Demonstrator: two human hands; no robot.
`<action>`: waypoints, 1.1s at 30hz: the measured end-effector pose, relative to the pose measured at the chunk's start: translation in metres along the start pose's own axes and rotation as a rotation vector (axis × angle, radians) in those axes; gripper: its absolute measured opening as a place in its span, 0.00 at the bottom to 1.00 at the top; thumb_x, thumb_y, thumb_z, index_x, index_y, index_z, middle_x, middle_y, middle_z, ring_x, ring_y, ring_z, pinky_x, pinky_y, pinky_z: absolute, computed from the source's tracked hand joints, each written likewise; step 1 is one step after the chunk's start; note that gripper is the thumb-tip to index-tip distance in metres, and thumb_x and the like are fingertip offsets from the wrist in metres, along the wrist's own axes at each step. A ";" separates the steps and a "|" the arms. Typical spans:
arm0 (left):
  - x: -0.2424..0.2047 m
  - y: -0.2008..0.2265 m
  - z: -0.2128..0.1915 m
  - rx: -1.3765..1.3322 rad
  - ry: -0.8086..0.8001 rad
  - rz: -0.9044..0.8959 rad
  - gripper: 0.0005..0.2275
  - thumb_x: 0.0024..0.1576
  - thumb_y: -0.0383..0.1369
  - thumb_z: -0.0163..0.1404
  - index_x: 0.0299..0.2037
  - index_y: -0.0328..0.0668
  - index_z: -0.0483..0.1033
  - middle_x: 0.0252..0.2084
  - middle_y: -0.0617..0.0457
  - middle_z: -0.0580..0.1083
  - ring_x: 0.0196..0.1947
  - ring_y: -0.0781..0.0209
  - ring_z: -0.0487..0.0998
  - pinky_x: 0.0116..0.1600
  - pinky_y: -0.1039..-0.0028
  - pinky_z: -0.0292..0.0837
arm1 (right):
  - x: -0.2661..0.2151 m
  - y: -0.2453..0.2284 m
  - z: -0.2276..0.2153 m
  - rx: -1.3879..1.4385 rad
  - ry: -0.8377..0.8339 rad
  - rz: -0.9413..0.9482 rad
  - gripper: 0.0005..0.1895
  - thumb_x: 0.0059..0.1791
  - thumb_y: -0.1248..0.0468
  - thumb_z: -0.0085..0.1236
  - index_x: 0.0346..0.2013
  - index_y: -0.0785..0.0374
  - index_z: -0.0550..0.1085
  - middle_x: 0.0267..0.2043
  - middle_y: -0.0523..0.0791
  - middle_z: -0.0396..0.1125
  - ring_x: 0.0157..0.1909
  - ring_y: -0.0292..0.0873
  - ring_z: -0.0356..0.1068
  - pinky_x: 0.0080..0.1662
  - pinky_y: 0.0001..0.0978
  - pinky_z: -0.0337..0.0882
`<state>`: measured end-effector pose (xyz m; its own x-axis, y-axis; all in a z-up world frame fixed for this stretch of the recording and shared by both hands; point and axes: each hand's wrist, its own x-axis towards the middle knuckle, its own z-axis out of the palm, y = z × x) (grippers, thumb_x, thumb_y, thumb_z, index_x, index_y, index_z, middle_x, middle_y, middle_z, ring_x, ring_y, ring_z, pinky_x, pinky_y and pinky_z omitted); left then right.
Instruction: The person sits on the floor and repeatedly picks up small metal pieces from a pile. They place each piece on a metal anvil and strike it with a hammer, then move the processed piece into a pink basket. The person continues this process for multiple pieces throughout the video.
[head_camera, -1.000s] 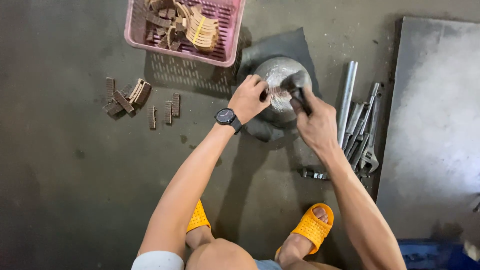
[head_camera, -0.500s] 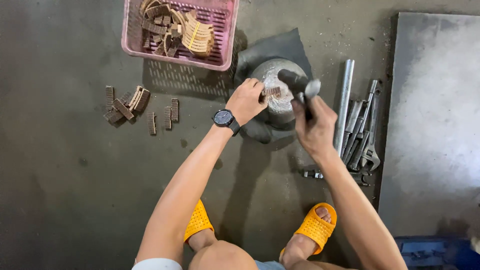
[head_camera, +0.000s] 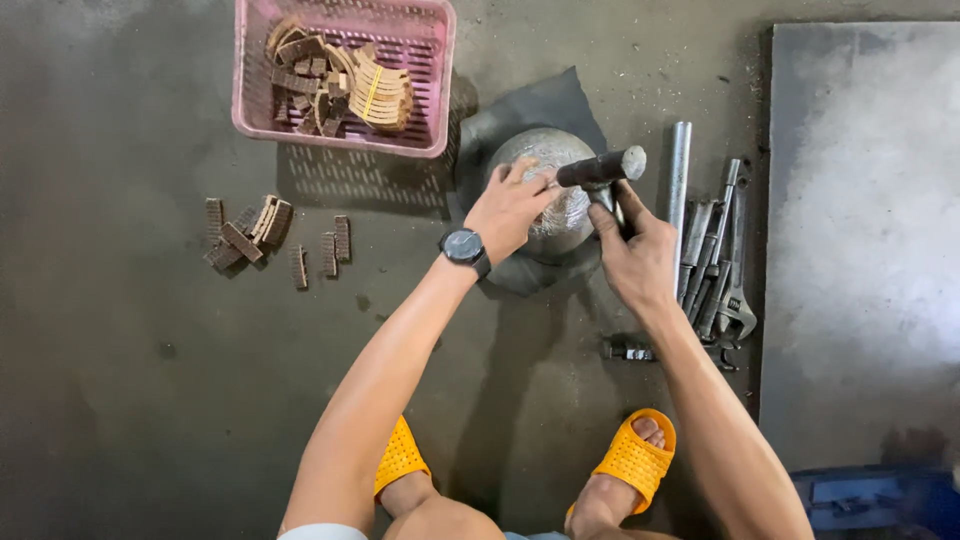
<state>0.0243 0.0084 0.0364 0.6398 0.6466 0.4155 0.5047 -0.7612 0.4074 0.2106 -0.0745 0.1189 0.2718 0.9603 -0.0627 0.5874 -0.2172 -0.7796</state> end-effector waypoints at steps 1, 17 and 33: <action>-0.001 -0.002 0.006 -0.003 0.002 -0.002 0.20 0.44 0.23 0.53 0.49 0.42 0.78 0.58 0.51 0.73 0.60 0.45 0.68 0.57 0.57 0.66 | -0.001 0.014 0.004 -0.003 -0.001 0.000 0.25 0.55 0.62 0.62 0.64 0.70 0.71 0.38 0.52 0.77 0.36 0.32 0.67 0.39 0.30 0.71; -0.031 -0.017 0.018 -0.189 0.061 -0.275 0.11 0.51 0.30 0.61 0.41 0.37 0.77 0.43 0.45 0.71 0.49 0.44 0.70 0.55 0.60 0.72 | -0.014 -0.022 0.008 -0.109 -0.047 -0.292 0.19 0.55 0.67 0.62 0.60 0.66 0.73 0.37 0.55 0.72 0.31 0.47 0.70 0.37 0.38 0.69; -0.024 -0.018 0.019 -0.142 0.021 -0.276 0.11 0.48 0.29 0.61 0.38 0.34 0.75 0.41 0.42 0.70 0.48 0.41 0.71 0.53 0.58 0.73 | 0.000 0.018 0.028 -0.375 -0.118 -0.434 0.27 0.49 0.68 0.61 0.63 0.67 0.73 0.33 0.58 0.71 0.31 0.59 0.70 0.37 0.47 0.69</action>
<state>0.0105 0.0051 0.0039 0.4772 0.8298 0.2892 0.5708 -0.5429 0.6160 0.2000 -0.0731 0.0871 -0.1281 0.9836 0.1270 0.8616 0.1738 -0.4769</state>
